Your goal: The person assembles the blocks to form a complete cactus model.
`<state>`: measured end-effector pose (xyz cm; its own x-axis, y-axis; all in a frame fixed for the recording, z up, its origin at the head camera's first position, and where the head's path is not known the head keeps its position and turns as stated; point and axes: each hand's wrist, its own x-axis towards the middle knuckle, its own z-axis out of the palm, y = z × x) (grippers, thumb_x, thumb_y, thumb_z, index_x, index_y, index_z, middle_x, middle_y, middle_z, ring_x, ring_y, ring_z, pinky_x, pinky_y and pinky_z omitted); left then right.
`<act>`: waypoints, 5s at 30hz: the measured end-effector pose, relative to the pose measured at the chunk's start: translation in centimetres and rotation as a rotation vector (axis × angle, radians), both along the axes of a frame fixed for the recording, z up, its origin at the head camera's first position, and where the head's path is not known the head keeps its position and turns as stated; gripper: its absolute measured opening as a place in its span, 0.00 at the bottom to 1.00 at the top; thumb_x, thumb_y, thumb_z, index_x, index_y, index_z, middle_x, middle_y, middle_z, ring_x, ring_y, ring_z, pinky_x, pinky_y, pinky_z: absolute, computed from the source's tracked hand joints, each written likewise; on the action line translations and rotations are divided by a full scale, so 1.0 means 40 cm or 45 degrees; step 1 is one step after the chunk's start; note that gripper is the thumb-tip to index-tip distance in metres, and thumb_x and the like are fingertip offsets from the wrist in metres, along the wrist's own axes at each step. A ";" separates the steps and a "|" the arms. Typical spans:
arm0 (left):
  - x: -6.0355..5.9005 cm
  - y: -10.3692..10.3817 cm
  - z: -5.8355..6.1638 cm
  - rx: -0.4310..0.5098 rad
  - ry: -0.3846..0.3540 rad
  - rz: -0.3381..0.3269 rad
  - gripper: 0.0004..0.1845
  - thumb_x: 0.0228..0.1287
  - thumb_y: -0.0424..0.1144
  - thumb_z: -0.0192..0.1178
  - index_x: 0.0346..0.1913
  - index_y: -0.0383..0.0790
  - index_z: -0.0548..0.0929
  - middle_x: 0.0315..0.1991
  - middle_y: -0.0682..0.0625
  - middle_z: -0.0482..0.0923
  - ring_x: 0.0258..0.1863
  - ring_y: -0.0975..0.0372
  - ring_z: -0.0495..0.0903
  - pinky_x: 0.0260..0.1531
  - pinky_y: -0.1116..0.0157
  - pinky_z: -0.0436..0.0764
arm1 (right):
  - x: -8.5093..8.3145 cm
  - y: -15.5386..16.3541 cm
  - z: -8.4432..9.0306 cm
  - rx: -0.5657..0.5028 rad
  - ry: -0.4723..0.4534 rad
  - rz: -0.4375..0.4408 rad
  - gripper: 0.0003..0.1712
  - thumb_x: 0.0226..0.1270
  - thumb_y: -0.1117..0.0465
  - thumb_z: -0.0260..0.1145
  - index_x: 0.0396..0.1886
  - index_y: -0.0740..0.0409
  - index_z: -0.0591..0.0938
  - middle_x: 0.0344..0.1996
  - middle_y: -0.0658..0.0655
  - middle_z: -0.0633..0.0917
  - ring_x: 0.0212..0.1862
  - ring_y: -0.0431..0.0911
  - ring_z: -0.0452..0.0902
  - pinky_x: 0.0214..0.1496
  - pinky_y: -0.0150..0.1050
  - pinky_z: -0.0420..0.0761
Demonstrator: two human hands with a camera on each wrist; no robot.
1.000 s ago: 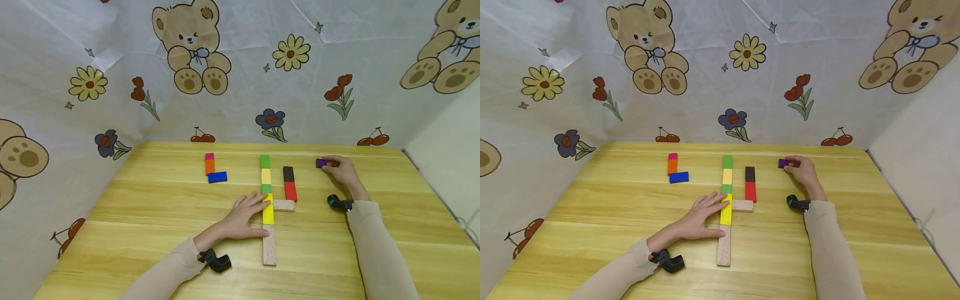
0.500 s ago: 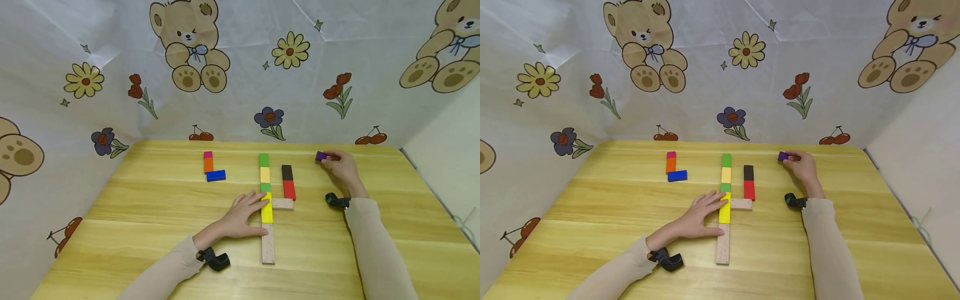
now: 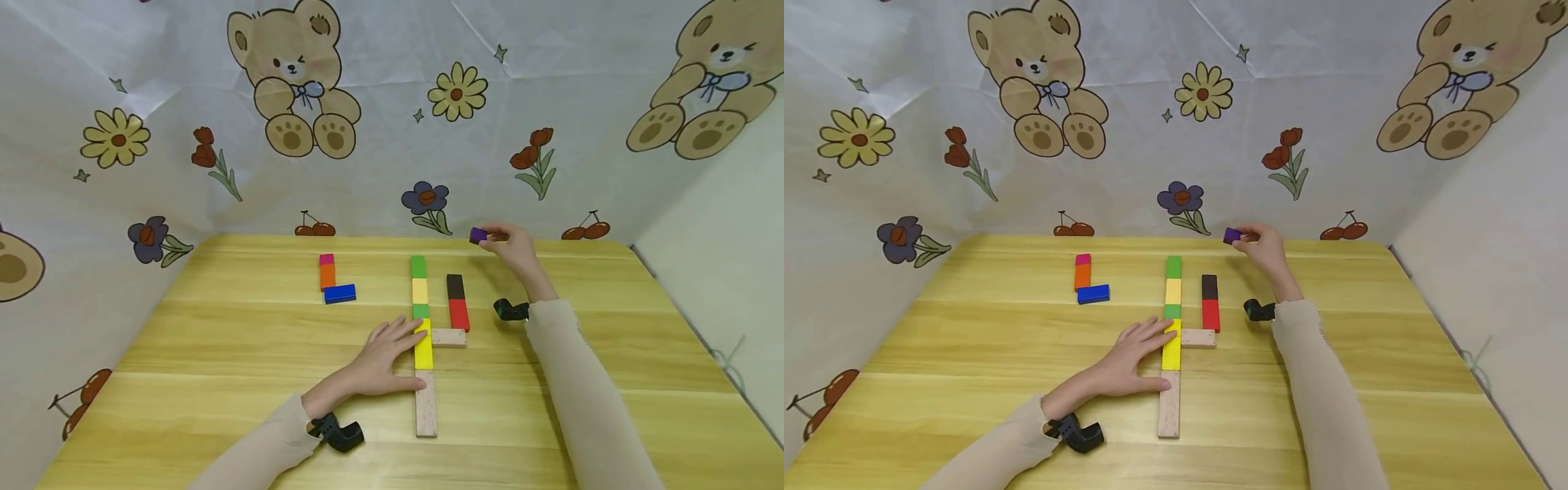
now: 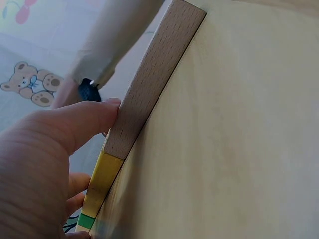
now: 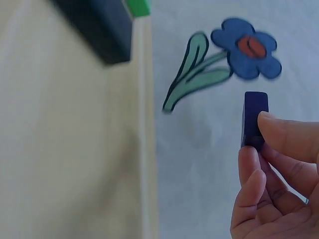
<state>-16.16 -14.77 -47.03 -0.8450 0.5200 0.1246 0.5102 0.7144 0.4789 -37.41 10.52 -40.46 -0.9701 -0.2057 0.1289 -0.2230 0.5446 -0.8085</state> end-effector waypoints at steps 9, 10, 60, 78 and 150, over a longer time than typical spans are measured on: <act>0.010 0.002 0.002 0.034 0.021 -0.003 0.43 0.50 0.67 0.52 0.67 0.48 0.58 0.70 0.53 0.46 0.68 0.49 0.43 0.62 0.46 0.44 | -0.030 -0.135 0.047 0.067 -0.116 0.148 0.19 0.57 0.61 0.63 0.50 0.57 0.77 0.42 0.59 0.78 0.43 0.50 0.72 0.41 0.40 0.73; 0.010 0.003 0.001 0.031 0.030 -0.002 0.43 0.50 0.67 0.51 0.67 0.49 0.58 0.70 0.53 0.47 0.68 0.49 0.43 0.62 0.46 0.44 | -0.033 -0.149 0.045 0.063 -0.117 0.159 0.19 0.57 0.61 0.64 0.50 0.57 0.77 0.42 0.59 0.78 0.43 0.50 0.72 0.42 0.41 0.73; -0.001 -0.002 0.003 -0.014 0.022 -0.006 0.43 0.51 0.68 0.50 0.67 0.50 0.57 0.70 0.54 0.45 0.69 0.50 0.42 0.63 0.47 0.44 | -0.080 -0.275 -0.052 0.307 -0.180 0.345 0.19 0.51 0.67 0.67 0.45 0.63 0.80 0.43 0.62 0.81 0.45 0.51 0.74 0.45 0.42 0.73; -0.001 -0.004 0.008 0.001 -0.004 -0.002 0.43 0.50 0.67 0.51 0.67 0.50 0.57 0.70 0.54 0.45 0.69 0.51 0.41 0.63 0.48 0.43 | -0.078 -0.278 -0.058 0.328 -0.250 0.361 0.19 0.53 0.66 0.65 0.47 0.62 0.79 0.46 0.61 0.80 0.45 0.49 0.72 0.43 0.38 0.73; 0.005 0.002 0.008 0.013 -0.001 0.008 0.43 0.51 0.66 0.52 0.67 0.49 0.58 0.70 0.53 0.46 0.69 0.50 0.42 0.63 0.47 0.43 | 0.289 0.017 -0.146 0.337 0.295 0.581 0.42 0.52 0.45 0.65 0.65 0.53 0.62 0.66 0.54 0.58 0.66 0.54 0.50 0.61 0.59 0.54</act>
<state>-15.97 -14.71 -46.69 -0.8483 0.5135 0.1293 0.5055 0.7126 0.4865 -25.85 11.20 -46.30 -0.7283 -0.6509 0.2144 -0.6377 0.5291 -0.5598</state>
